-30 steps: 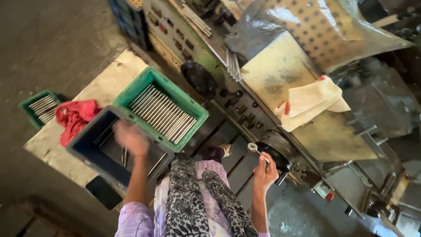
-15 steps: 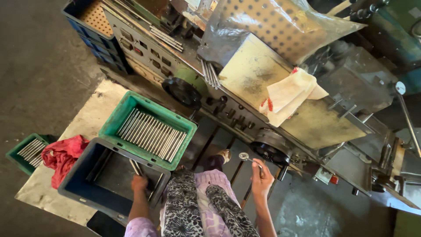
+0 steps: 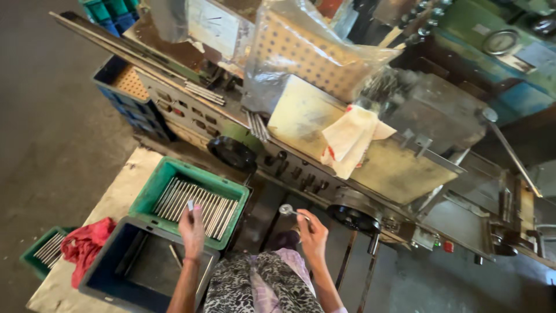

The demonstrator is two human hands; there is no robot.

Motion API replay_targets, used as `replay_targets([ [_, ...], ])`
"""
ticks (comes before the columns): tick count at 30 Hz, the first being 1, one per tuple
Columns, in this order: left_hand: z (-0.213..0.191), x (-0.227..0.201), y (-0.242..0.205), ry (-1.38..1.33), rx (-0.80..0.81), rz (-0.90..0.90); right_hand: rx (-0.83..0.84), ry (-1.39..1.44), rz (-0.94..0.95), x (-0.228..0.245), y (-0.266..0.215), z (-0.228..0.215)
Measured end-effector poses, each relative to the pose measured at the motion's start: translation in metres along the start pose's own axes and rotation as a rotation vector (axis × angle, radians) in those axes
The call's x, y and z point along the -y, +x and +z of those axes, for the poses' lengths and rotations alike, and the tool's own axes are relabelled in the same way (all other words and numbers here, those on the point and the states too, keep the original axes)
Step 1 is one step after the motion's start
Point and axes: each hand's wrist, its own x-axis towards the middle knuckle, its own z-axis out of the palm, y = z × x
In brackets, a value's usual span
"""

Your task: The person repeatedly picks up metal rods from a green bin, grinds one end against a rotating grinding wheel, and places the finished rods into a blue bin. The process is repeated for multiple rods in a consistent sequence.

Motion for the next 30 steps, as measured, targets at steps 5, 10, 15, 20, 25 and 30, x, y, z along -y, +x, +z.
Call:
replay_targets([
  [5,0.067,-0.092,0.011,0.089,0.455,0.321,0.023,0.194,0.017,0.030,0.027,0.016],
  [10,0.129,-0.162,-0.017,-0.463,0.814,0.008,-0.026,0.347,-0.022,0.061,0.040,0.019],
  [15,0.158,-0.193,-0.035,-0.726,0.806,-0.165,-0.087,0.215,-0.195,0.064,0.042,0.004],
  [20,0.131,-0.212,-0.009,-0.121,0.794,0.866,0.135,0.793,0.637,0.040,0.046,-0.028],
  [25,0.112,-0.223,0.001,0.045,0.806,1.125,0.410,0.798,0.909,0.022,0.055,-0.042],
  [30,0.138,-0.225,-0.005,-0.272,0.805,0.594,0.355,0.631,0.455,0.022,0.065,-0.043],
])
